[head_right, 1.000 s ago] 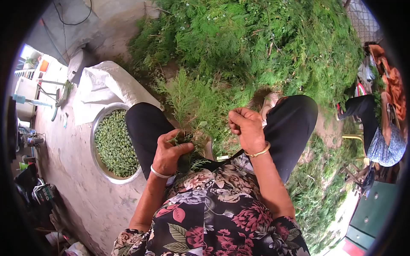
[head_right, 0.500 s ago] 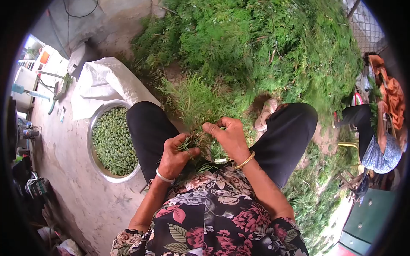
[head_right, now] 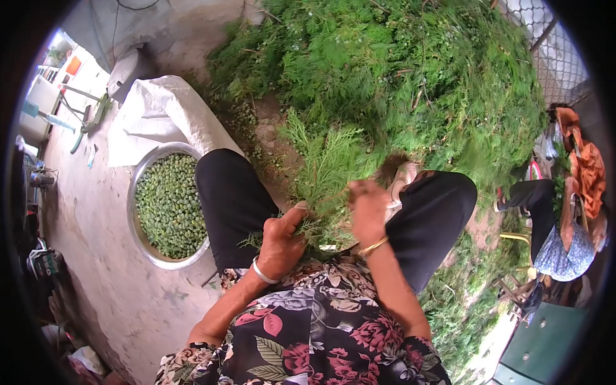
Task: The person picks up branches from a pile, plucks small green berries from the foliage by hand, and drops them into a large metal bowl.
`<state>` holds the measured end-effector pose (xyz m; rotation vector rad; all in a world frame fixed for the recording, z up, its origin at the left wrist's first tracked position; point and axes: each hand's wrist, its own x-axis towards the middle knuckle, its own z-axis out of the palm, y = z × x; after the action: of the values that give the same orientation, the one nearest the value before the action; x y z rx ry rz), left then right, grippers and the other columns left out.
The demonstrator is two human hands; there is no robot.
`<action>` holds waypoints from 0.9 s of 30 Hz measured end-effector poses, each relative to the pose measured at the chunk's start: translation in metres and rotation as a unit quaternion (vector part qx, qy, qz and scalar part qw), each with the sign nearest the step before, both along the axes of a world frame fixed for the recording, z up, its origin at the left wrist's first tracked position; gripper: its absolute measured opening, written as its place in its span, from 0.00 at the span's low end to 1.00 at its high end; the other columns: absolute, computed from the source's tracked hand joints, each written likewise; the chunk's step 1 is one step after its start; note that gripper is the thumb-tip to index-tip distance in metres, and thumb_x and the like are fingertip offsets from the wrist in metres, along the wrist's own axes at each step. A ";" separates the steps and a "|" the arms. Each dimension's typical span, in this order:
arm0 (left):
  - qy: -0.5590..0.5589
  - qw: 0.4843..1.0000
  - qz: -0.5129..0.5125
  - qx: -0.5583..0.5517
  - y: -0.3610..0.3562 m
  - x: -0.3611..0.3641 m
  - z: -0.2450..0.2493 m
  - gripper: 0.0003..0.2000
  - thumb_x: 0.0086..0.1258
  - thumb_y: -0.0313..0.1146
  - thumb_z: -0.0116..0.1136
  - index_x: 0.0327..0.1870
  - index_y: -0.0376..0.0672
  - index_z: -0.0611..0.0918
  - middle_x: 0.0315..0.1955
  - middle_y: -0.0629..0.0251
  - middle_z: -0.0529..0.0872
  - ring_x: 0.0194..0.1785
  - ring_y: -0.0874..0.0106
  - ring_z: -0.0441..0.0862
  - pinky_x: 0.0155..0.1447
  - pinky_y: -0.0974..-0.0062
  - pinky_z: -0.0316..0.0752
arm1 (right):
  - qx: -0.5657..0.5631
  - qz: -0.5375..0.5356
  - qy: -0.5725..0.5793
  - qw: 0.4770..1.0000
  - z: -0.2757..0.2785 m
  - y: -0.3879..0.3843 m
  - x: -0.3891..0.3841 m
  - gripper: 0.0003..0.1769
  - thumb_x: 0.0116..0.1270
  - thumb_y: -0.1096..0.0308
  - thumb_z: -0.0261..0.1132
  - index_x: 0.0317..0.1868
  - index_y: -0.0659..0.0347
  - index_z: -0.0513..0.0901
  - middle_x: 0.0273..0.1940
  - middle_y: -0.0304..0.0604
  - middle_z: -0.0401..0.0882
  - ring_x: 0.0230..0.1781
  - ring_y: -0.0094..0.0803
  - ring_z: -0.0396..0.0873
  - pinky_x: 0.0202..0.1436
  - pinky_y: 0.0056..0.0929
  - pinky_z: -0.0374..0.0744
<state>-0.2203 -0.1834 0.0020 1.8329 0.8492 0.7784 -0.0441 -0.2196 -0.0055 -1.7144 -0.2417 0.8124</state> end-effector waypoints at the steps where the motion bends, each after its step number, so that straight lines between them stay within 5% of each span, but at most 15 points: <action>1: -0.002 1.000 0.003 -0.001 -0.001 -0.002 -0.002 0.12 0.50 0.19 0.62 0.38 0.34 0.80 0.20 0.50 0.77 0.20 0.61 0.75 0.29 0.75 0.70 | -0.006 -0.058 0.039 0.997 0.007 0.001 0.016 0.05 0.60 0.75 0.60 0.36 0.70 0.78 0.25 0.42 0.76 0.22 0.24 0.72 0.21 0.20 0.69; 3: -0.032 0.998 0.018 -0.043 -0.001 -0.008 -0.011 0.10 0.52 0.19 0.61 0.37 0.34 0.80 0.20 0.56 0.80 0.20 0.68 0.75 0.30 0.77 0.70 | 0.179 -0.068 0.044 0.981 -0.019 -0.017 0.058 0.06 0.60 0.75 0.59 0.36 0.70 0.76 0.31 0.48 0.78 0.26 0.28 0.75 0.23 0.22 0.72; 7: -0.095 0.980 0.016 -0.177 0.014 -0.009 -0.030 0.07 0.56 0.21 0.60 0.36 0.33 0.81 0.21 0.68 0.81 0.22 0.76 0.75 0.30 0.78 0.70 | 0.231 0.019 0.125 0.965 0.046 0.015 0.041 0.10 0.60 0.77 0.56 0.41 0.74 0.76 0.37 0.53 0.78 0.34 0.37 0.78 0.36 0.28 0.78; 10: -0.105 0.907 0.009 -0.407 0.026 -0.012 -0.010 0.06 0.58 0.22 0.59 0.36 0.32 0.81 0.26 0.69 0.83 0.30 0.81 0.78 0.34 0.81 0.72 | 0.305 0.163 0.165 0.924 0.103 0.055 -0.013 0.17 0.61 0.76 0.56 0.50 0.77 0.74 0.42 0.57 0.79 0.42 0.41 0.80 0.48 0.32 0.79; 11: -0.103 0.910 0.017 -0.402 0.026 -0.012 -0.017 0.06 0.58 0.22 0.59 0.36 0.32 0.81 0.26 0.69 0.83 0.30 0.81 0.78 0.34 0.81 0.72 | 0.324 0.254 0.179 0.894 0.120 0.068 -0.035 0.24 0.66 0.71 0.51 0.57 0.82 0.67 0.55 0.67 0.71 0.54 0.49 0.75 0.59 0.41 0.75; 12: -0.140 0.920 0.025 -0.364 0.025 -0.011 -0.033 0.05 0.58 0.21 0.59 0.35 0.32 0.80 0.24 0.68 0.82 0.26 0.80 0.77 0.29 0.82 0.70 | 0.348 0.339 0.203 0.850 0.133 0.081 -0.053 0.29 0.67 0.65 0.53 0.62 0.79 0.63 0.62 0.65 0.65 0.63 0.50 0.67 0.63 0.42 0.69; 15: -0.221 0.879 0.060 -0.418 0.028 -0.012 -0.031 0.07 0.58 0.19 0.60 0.37 0.30 0.80 0.25 0.65 0.83 0.23 0.79 0.78 0.26 0.82 0.71 | 0.345 0.428 0.115 0.827 0.159 0.103 -0.103 0.41 0.65 0.53 0.60 0.69 0.72 0.56 0.70 0.57 0.56 0.71 0.46 0.53 0.66 0.40 0.59; 18: -0.280 0.834 0.085 -0.467 0.030 -0.018 -0.041 0.09 0.58 0.19 0.60 0.40 0.30 0.79 0.27 0.65 0.83 0.26 0.77 0.79 0.27 0.82 0.72 | 0.368 0.432 0.114 0.815 0.160 0.110 -0.114 0.41 0.64 0.52 0.63 0.67 0.72 0.60 0.67 0.57 0.61 0.67 0.43 0.61 0.64 0.38 0.64; 21: -0.304 0.803 0.127 -0.498 0.035 -0.023 -0.035 0.10 0.58 0.19 0.60 0.41 0.30 0.79 0.27 0.67 0.82 0.28 0.78 0.79 0.29 0.81 0.73 | 0.240 0.390 -0.015 0.889 0.133 0.093 -0.090 0.28 0.66 0.59 0.63 0.58 0.72 0.70 0.54 0.51 0.75 0.54 0.34 0.75 0.55 0.29 0.72; 22: -0.275 0.832 0.109 -0.470 0.039 -0.030 -0.034 0.14 0.59 0.20 0.60 0.47 0.28 0.75 0.33 0.62 0.83 0.34 0.76 0.81 0.38 0.79 0.77 | 0.197 0.361 -0.083 0.908 0.114 0.086 -0.081 0.24 0.67 0.61 0.63 0.55 0.72 0.73 0.49 0.48 0.79 0.49 0.30 0.78 0.51 0.26 0.74; 24: -0.298 0.828 0.155 -0.448 0.050 -0.031 -0.029 0.14 0.59 0.21 0.60 0.46 0.28 0.76 0.32 0.64 0.82 0.32 0.77 0.79 0.35 0.79 0.75 | 0.152 0.309 -0.135 0.929 0.069 0.069 -0.062 0.21 0.64 0.63 0.65 0.46 0.76 0.76 0.41 0.48 0.81 0.40 0.28 0.79 0.45 0.26 0.78; 27: -0.382 0.763 0.235 -0.465 0.066 -0.021 -0.011 0.11 0.60 0.21 0.61 0.43 0.32 0.76 0.30 0.66 0.79 0.29 0.75 0.77 0.32 0.77 0.75 | -0.013 0.383 -0.219 0.897 0.054 0.034 -0.047 0.18 0.66 0.64 0.63 0.44 0.75 0.77 0.34 0.44 0.81 0.36 0.26 0.79 0.40 0.24 0.78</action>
<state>-0.2410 -0.1171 -0.0092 0.3249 0.8884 1.0372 -0.0907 -0.1857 0.0490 -1.8152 -1.2798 0.9660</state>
